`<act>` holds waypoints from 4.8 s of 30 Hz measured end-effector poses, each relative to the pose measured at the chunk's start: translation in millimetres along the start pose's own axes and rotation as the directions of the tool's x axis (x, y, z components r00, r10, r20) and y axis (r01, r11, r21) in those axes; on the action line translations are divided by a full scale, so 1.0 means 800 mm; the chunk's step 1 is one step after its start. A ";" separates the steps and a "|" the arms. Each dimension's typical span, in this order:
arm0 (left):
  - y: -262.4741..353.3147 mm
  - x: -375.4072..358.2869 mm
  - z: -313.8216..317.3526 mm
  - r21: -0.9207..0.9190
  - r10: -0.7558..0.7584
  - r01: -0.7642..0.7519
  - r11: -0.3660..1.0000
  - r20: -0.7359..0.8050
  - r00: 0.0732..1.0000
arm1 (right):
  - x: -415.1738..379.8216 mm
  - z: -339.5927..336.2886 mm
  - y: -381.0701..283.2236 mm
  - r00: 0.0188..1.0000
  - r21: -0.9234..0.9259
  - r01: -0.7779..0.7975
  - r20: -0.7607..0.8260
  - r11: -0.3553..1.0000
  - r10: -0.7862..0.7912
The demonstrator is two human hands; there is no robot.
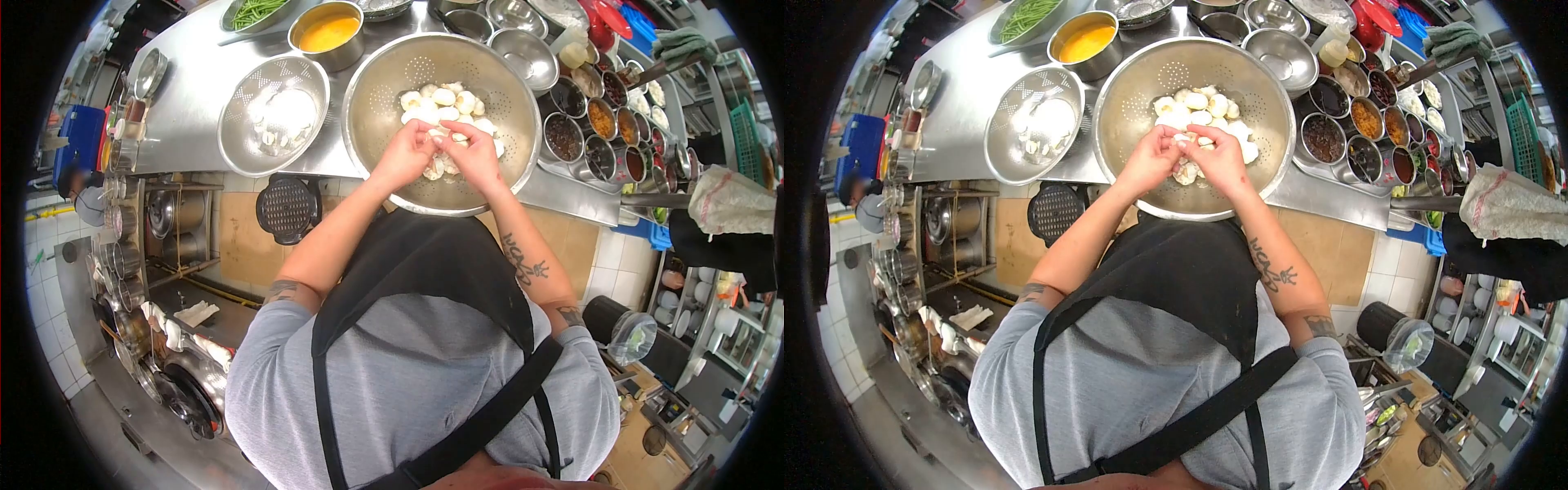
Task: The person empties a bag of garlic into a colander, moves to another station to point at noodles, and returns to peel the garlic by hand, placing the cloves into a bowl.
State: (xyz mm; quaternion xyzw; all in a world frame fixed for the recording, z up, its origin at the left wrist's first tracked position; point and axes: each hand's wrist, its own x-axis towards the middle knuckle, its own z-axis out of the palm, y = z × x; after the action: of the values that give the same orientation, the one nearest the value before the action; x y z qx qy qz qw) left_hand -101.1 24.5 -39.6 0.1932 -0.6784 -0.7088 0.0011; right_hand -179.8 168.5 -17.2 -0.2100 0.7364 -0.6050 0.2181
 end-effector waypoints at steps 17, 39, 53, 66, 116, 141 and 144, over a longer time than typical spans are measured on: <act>0.018 -0.014 0.004 0.000 0.104 -0.105 0.995 0.152 0.983 | -0.005 -0.024 -0.012 0.987 -0.279 0.158 0.062 0.947 -0.146; 0.015 -0.004 -0.002 0.018 -0.049 0.048 0.999 0.079 0.996 | 0.007 -0.024 0.019 0.972 0.005 -0.209 0.106 0.978 0.208; 0.019 -0.013 -0.005 -0.105 -0.064 0.094 0.990 0.256 0.964 | -0.011 -0.017 0.000 0.967 -0.217 0.220 0.175 0.951 -0.184; 0.024 -0.011 0.000 0.088 -0.159 0.146 0.985 0.166 0.973 | -0.007 -0.013 0.003 0.984 -0.298 0.123 0.161 0.947 -0.077; 0.030 -0.035 -0.021 0.671 0.401 -0.297 0.679 0.001 0.916 | 0.095 0.012 -0.111 0.849 0.752 -0.523 0.501 0.401 0.168; 0.027 0.022 -0.008 0.488 0.286 -0.311 0.816 0.127 0.950 | 0.030 -0.025 0.025 0.967 0.066 -0.194 0.178 0.979 0.179; 0.037 0.012 -0.010 0.418 0.181 -0.236 0.877 0.167 0.969 | 0.028 -0.022 0.026 0.959 0.172 -0.202 0.236 0.964 0.158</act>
State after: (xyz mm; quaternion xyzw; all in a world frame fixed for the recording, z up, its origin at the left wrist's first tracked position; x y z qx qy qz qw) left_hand -115.8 11.5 -13.5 0.0704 -0.8350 -0.5457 -0.0074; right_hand -209.2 173.1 -36.5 -0.1853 0.6613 -0.6243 0.3722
